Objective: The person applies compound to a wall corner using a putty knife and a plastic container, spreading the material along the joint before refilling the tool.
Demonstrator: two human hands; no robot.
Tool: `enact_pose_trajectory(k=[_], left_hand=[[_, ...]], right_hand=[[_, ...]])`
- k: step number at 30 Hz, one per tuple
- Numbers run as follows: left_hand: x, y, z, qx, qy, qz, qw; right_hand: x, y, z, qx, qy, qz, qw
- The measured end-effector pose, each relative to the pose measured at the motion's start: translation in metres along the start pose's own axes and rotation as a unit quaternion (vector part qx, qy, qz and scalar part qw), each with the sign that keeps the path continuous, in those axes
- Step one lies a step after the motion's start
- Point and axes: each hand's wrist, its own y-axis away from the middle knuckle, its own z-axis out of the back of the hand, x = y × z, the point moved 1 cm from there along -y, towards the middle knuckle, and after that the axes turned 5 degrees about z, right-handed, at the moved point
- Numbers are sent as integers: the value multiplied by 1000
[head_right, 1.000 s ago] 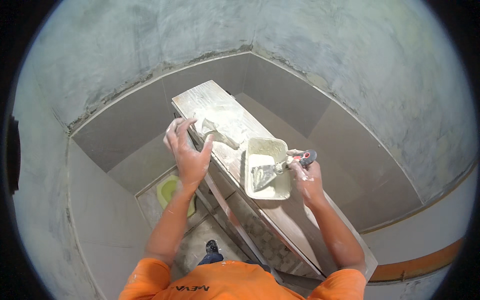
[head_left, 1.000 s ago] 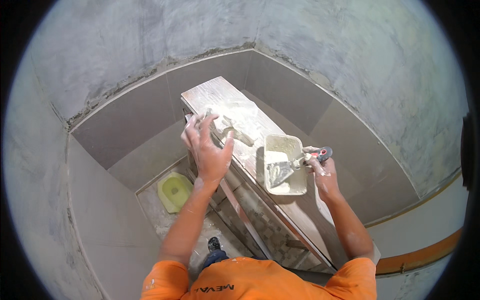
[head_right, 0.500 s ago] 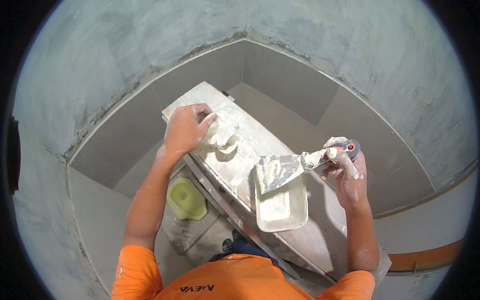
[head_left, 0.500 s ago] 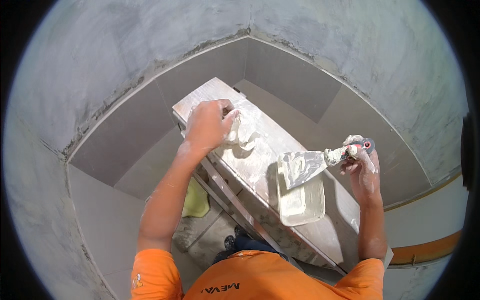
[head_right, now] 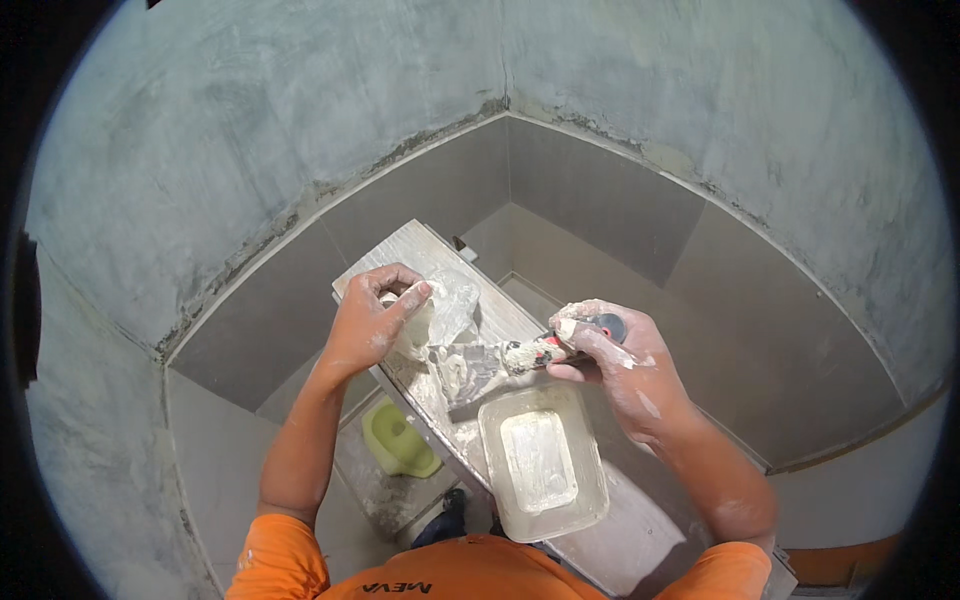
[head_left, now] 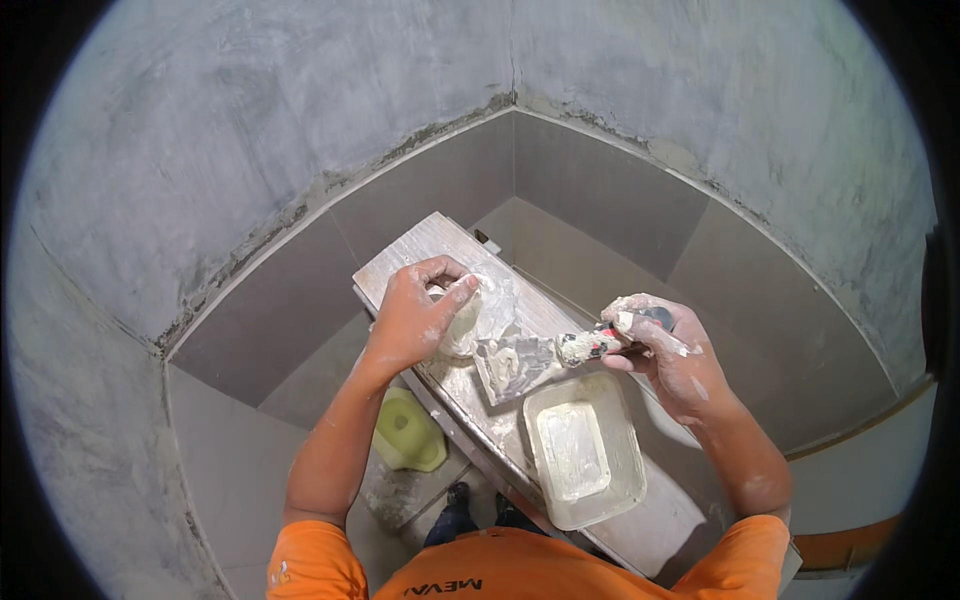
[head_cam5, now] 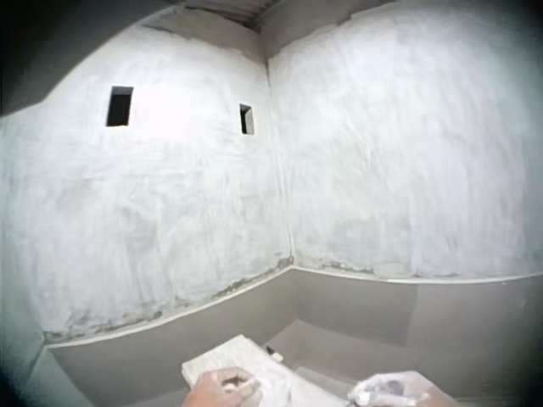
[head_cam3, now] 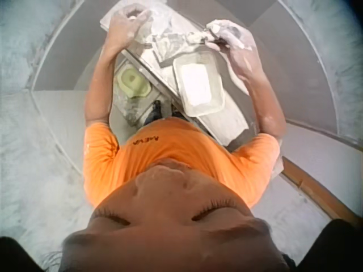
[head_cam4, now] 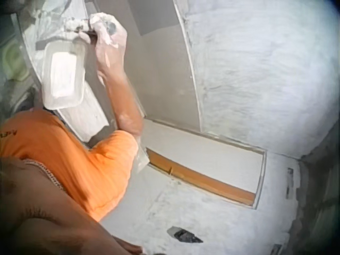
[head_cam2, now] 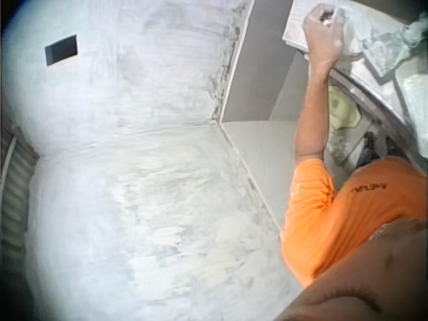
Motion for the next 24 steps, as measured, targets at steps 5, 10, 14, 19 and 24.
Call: enact_pose_trajectory(k=[5,10,14,19,24], left_hand=[[1,-1,-2,19,54,23,998],[16,15,5,-10,98,-8,995],[43,30,9,-76,85,-3,993],[74,40,22,-93,-85,31,992],[79,42,29,27,-121,100,987]], right_hand=[[-18,-15,-18,-28,-72,-13,997],[-22,-28,-30,-110,-124,15,986],[-24,-30,-45,-143,-81,72,984],[-29,-33,-71,-69,68,165,981],[-33,-42,-77,35,293,247,923]])
